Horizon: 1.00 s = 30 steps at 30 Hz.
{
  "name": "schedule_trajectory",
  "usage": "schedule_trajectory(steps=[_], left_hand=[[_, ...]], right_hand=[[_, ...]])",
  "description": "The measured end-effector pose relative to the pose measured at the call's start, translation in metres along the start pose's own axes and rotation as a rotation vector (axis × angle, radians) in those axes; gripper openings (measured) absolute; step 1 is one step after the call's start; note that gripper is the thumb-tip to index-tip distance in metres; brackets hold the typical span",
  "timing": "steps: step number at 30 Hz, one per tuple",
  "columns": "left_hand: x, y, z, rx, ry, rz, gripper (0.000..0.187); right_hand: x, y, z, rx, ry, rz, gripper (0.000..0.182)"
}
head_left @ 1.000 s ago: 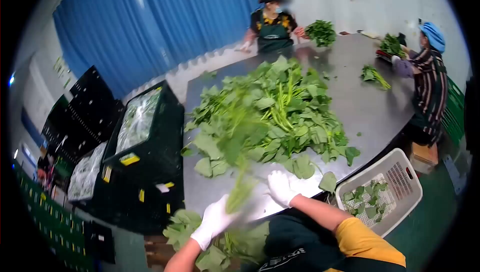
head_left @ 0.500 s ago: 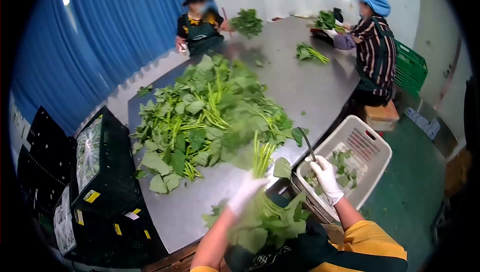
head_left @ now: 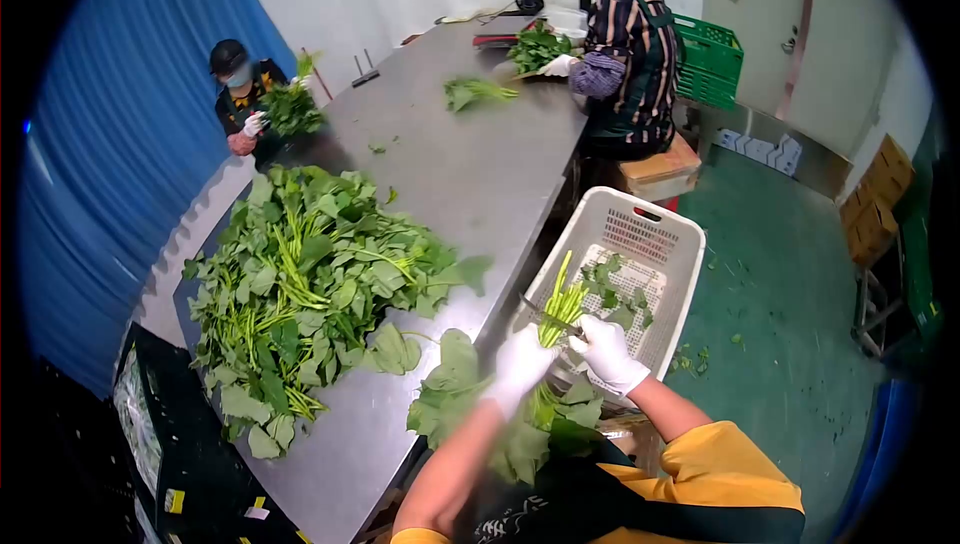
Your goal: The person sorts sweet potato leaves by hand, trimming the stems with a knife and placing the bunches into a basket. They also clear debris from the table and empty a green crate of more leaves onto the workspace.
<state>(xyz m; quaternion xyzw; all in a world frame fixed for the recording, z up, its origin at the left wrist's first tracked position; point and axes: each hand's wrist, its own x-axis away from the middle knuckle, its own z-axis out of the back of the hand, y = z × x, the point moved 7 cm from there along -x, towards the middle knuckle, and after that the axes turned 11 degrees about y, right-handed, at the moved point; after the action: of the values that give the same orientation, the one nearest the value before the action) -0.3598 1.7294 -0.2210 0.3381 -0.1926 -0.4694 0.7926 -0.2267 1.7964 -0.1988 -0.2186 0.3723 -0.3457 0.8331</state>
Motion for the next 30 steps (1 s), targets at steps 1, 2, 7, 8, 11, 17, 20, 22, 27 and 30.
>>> schedule_trajectory(steps=[1,2,7,8,11,17,20,22,27,30], left_hand=[[0.003,0.011,-0.002,0.043,-0.017,-0.027,0.039],[0.009,0.023,-0.003,0.071,-0.043,-0.03,0.039],[0.006,0.029,0.037,0.642,0.03,0.075,0.046],[-0.005,0.016,0.034,0.562,0.022,0.032,0.046],[0.005,-0.002,0.019,0.556,-0.017,0.056,0.044],[0.027,0.015,0.099,0.774,0.163,0.218,0.02],[0.05,0.02,0.144,0.85,0.18,0.341,0.016],[0.061,0.01,0.158,0.938,0.123,0.384,0.015],[0.073,0.011,0.142,1.042,-0.217,0.338,0.014],[0.09,0.008,0.15,1.143,-0.198,0.368,0.014]], right_hand=[[0.007,0.014,0.001,-0.024,0.046,-0.009,0.018],[0.021,0.041,-0.009,-0.063,-0.008,-0.114,0.022],[0.151,0.25,0.0,0.303,-0.136,-0.466,0.029],[0.156,0.256,0.007,0.433,-0.157,-0.562,0.025],[0.138,0.223,0.018,0.234,-0.036,-0.673,0.024],[0.069,0.115,-0.044,-0.113,0.027,-0.433,0.03],[0.026,0.033,-0.066,-0.339,0.052,-0.292,0.02],[-0.004,-0.03,-0.061,-0.392,0.089,-0.136,0.019],[-0.042,-0.122,-0.059,-0.238,-0.224,0.227,0.017],[-0.047,-0.068,-0.091,-0.074,-0.315,0.137,0.021]])
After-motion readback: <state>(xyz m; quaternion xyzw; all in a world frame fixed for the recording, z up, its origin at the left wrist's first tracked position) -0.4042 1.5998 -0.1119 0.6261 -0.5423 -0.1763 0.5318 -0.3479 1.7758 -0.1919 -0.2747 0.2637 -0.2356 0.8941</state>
